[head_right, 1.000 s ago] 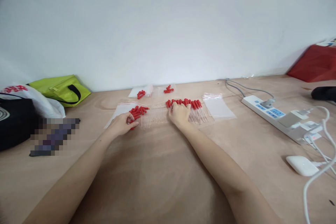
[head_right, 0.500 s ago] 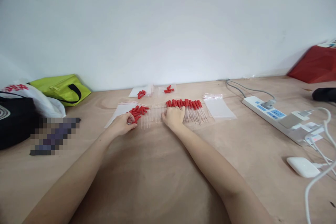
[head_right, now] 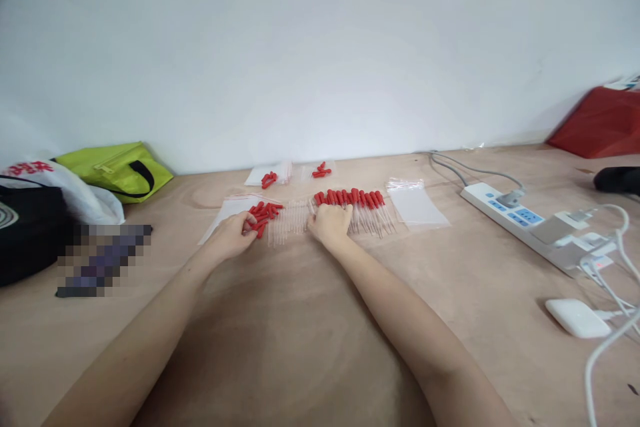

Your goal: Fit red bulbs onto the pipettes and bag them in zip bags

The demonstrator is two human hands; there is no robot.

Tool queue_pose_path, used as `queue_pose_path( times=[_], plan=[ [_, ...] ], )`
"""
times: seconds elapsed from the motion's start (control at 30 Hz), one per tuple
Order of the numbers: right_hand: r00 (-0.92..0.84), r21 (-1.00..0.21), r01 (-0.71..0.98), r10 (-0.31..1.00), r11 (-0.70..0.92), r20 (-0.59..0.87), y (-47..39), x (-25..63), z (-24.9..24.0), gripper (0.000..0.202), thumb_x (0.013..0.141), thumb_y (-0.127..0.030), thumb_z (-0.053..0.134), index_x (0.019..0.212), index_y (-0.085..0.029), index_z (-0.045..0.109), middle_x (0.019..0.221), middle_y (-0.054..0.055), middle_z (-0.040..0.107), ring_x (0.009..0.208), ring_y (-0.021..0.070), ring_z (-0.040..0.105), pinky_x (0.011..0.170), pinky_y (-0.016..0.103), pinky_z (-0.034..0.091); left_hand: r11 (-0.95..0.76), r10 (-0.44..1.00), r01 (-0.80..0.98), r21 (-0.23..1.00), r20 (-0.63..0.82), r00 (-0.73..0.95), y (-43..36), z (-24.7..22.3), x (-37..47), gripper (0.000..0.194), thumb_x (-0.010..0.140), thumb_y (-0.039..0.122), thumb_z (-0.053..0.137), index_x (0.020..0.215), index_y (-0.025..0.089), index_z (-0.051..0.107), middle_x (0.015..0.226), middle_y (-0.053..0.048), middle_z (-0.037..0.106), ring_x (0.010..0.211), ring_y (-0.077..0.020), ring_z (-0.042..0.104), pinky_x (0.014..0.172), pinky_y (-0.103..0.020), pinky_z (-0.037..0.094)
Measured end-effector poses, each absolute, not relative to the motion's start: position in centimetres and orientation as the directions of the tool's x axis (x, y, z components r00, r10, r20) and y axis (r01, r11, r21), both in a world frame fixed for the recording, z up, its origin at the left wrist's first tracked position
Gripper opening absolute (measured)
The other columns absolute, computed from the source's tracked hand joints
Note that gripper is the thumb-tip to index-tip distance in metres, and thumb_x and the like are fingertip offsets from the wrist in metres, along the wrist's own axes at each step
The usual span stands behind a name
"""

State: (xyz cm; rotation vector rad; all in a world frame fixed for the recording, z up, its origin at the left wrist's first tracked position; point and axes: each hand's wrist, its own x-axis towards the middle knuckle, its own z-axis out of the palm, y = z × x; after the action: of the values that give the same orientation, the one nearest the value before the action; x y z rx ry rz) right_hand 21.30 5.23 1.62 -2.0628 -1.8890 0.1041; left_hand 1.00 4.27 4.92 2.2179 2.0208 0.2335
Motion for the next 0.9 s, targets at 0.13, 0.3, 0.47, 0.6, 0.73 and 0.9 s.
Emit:
queue_pose_path(
  times=[0.13, 0.3, 0.47, 0.6, 0.73, 0.9],
  plan=[
    [-0.017, -0.42, 0.887, 0.924, 0.19, 0.381, 4.5, 23.7, 1.0, 0.022, 0.08, -0.027, 0.041, 0.079, -0.015, 0.059, 0.081, 0.009, 0.064, 0.078, 0.0213, 0.057, 0.071, 0.033, 0.032, -0.212, 0.976, 0.947, 0.24, 0.104, 0.192, 4.4, 4.9, 1.4, 0.014, 0.074, 0.018, 0.051, 0.082, 0.017, 0.062, 0.074, -0.005, 0.064, 0.07, -0.0189, 0.059, 0.062, -0.026, 0.042],
    [-0.247, -0.373, 0.741, 0.743, 0.558, 0.622, 2.0, 27.4, -0.9, 0.02, 0.084, -0.019, 0.039, 0.093, -0.016, 0.056, 0.08, 0.007, 0.061, 0.072, 0.0168, 0.054, 0.07, 0.031, 0.034, -0.442, 0.862, 0.838, 0.319, 0.411, 0.297, 3.1, 2.5, 4.3, 0.011, 0.077, 0.018, 0.052, 0.083, 0.015, 0.061, 0.084, -0.006, 0.064, 0.079, -0.0193, 0.058, 0.072, -0.03, 0.044],
    [-0.384, -0.336, 0.662, 0.688, 0.67, 0.616, 0.5, 28.7, -1.9, 0.032, 0.078, -0.005, 0.037, 0.102, -0.018, 0.054, 0.087, 0.007, 0.059, 0.079, 0.017, 0.053, 0.072, 0.031, 0.035, -0.647, 0.733, 0.687, 0.33, 0.518, 0.441, 1.3, 0.1, 6.6, 0.014, 0.083, 0.019, 0.048, 0.092, 0.018, 0.058, 0.088, -0.004, 0.066, 0.084, -0.0175, 0.059, 0.079, -0.033, 0.043],
    [-0.398, -0.385, 0.643, 0.718, 0.662, 0.571, 0.4, 28.0, -1.6, 0.028, 0.077, -0.004, 0.037, 0.096, -0.017, 0.054, 0.09, 0.007, 0.06, 0.084, 0.0169, 0.054, 0.077, 0.033, 0.033, -0.688, 0.695, 0.656, 0.311, 0.542, 0.473, 1.2, 0.1, 6.3, 0.017, 0.085, 0.021, 0.048, 0.098, 0.018, 0.058, 0.091, -0.006, 0.066, 0.086, -0.0172, 0.059, 0.083, -0.034, 0.043],
    [-0.362, -0.41, 0.668, 0.753, 0.621, 0.55, 0.2, 27.6, -1.4, 0.022, 0.081, -0.009, 0.037, 0.093, -0.017, 0.053, 0.088, 0.007, 0.061, 0.082, 0.0167, 0.053, 0.078, 0.033, 0.031, -0.691, 0.698, 0.65, 0.317, 0.527, 0.485, 1.6, 0.4, 5.7, 0.015, 0.084, 0.024, 0.049, 0.094, 0.019, 0.06, 0.089, -0.004, 0.065, 0.084, -0.0169, 0.059, 0.084, -0.035, 0.043],
    [-0.368, -0.411, 0.673, 0.76, 0.616, 0.536, 0.0, 27.5, -1.4, 0.019, 0.083, -0.012, 0.037, 0.091, -0.017, 0.054, 0.086, 0.005, 0.061, 0.08, 0.0153, 0.053, 0.079, 0.033, 0.029, -0.697, 0.697, 0.631, 0.34, 0.526, 0.486, 1.5, 0.3, 5.8, 0.015, 0.083, 0.023, 0.052, 0.093, 0.019, 0.061, 0.088, -0.004, 0.065, 0.085, -0.016, 0.058, 0.086, -0.034, 0.043]
  ],
)
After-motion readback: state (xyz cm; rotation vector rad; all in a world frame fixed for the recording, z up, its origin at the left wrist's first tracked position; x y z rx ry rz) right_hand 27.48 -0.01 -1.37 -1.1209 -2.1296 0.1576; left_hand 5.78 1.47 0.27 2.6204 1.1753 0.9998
